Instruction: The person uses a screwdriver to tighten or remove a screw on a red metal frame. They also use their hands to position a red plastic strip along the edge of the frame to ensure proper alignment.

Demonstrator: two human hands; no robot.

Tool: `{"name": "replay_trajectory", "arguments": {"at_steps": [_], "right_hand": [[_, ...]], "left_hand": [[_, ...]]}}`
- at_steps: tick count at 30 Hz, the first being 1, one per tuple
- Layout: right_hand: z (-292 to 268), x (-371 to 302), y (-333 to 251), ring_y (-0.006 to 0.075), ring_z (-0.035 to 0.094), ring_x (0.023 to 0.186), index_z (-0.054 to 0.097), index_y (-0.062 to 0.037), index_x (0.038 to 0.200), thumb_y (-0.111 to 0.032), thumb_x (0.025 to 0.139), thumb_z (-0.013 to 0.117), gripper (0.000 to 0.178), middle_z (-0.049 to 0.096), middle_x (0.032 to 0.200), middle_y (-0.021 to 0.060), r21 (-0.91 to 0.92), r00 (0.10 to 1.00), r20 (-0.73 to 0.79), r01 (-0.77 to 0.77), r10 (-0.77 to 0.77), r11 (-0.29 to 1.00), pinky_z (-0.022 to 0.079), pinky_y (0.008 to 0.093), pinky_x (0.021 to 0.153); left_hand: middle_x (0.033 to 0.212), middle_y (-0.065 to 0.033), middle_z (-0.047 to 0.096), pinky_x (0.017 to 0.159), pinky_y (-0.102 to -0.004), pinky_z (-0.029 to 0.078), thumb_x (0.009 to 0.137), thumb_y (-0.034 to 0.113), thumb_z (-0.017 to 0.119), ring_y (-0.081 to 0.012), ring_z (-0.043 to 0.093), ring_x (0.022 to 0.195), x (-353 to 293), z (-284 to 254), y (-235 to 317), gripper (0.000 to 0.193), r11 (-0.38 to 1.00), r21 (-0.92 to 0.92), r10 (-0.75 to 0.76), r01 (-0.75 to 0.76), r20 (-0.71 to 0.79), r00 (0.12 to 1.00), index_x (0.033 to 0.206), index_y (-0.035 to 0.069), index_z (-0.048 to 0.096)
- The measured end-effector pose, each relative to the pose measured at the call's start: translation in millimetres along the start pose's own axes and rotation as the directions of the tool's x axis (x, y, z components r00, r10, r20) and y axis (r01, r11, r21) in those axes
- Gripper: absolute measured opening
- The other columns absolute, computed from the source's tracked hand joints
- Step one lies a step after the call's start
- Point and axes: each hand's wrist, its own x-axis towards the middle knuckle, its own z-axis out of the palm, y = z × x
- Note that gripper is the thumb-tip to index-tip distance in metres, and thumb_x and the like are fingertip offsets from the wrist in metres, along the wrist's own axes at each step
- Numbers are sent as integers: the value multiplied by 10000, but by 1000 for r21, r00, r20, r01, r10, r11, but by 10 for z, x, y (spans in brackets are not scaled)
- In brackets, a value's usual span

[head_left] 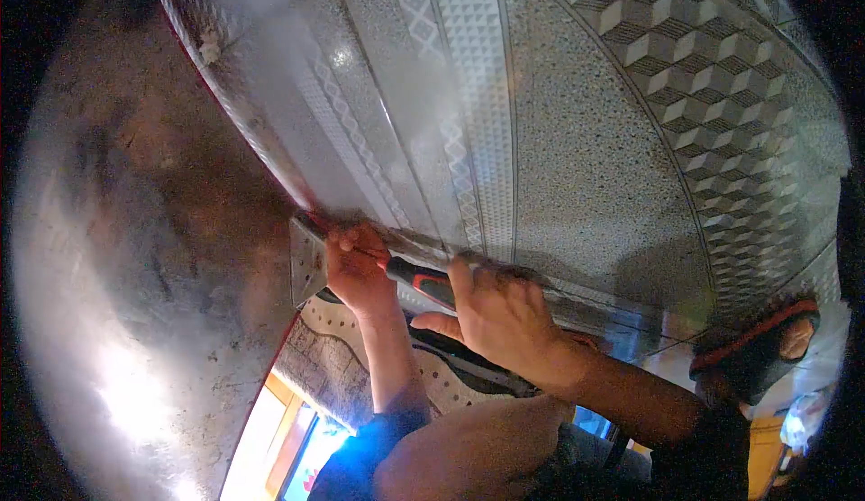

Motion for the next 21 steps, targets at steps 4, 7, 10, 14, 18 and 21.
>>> {"name": "replay_trajectory", "arguments": {"at_steps": [4, 7, 10, 14, 18, 21], "right_hand": [[181, 52, 94, 205, 560, 577, 487, -10, 925, -436, 787, 548, 452, 516, 713, 89, 184, 1000, 16, 0, -3, 983, 463, 313, 465], [217, 111, 142, 210, 551, 578, 519, -47, 928, -317, 733, 655, 360, 498, 693, 77, 187, 882, -437, 280, -176, 941, 454, 327, 445], [158, 142, 145, 196, 529, 626, 509, -57, 871, -261, 716, 677, 307, 485, 705, 79, 67, 841, -438, 383, -318, 921, 454, 314, 465], [55, 63, 34, 162, 529, 630, 491, -74, 890, -321, 775, 561, 282, 470, 723, 53, -73, 959, -239, 141, -155, 987, 445, 272, 476], [122, 103, 94, 141, 519, 566, 502, -95, 899, -321, 757, 568, 275, 461, 689, 24, 109, 984, -160, 99, -81, 989, 430, 276, 407], [290, 116, 169, 149, 509, 529, 498, -92, 887, -364, 773, 565, 302, 463, 695, 27, 78, 871, -426, 306, -246, 949, 424, 280, 391]], "left_hand": [[678, 9, 460, 540, -267, 382, 923, 252, 358, -158, 425, 586, -32, 62, -64, 200, 976, 206, 34, -70, 177, 984, 834, 110, 467], [671, 5, 468, 552, -275, 395, 921, 265, 366, -167, 448, 605, -9, 80, 1, 214, 982, -143, -105, 124, 136, 985, 827, 109, 479], [666, 4, 477, 554, -281, 398, 921, 271, 370, -164, 455, 607, -18, 108, -17, 225, 997, -70, -30, 39, 128, 991, 817, 112, 489], [735, -22, 464, 593, -265, 381, 930, 223, 315, -152, 421, 645, -34, 82, -27, 209, 998, 51, 29, -28, -11, 1000, 830, 107, 457], [748, -30, 481, 593, -262, 378, 939, 255, 296, -156, 439, 665, -30, 58, -35, 251, 992, 122, 26, -32, 48, 998, 821, 104, 459], [766, -39, 497, 606, -270, 387, 941, 274, 285, -158, 458, 693, 27, -34, -21, 280, 999, 20, -44, 40, 273, 961, 817, 99, 465]]}}
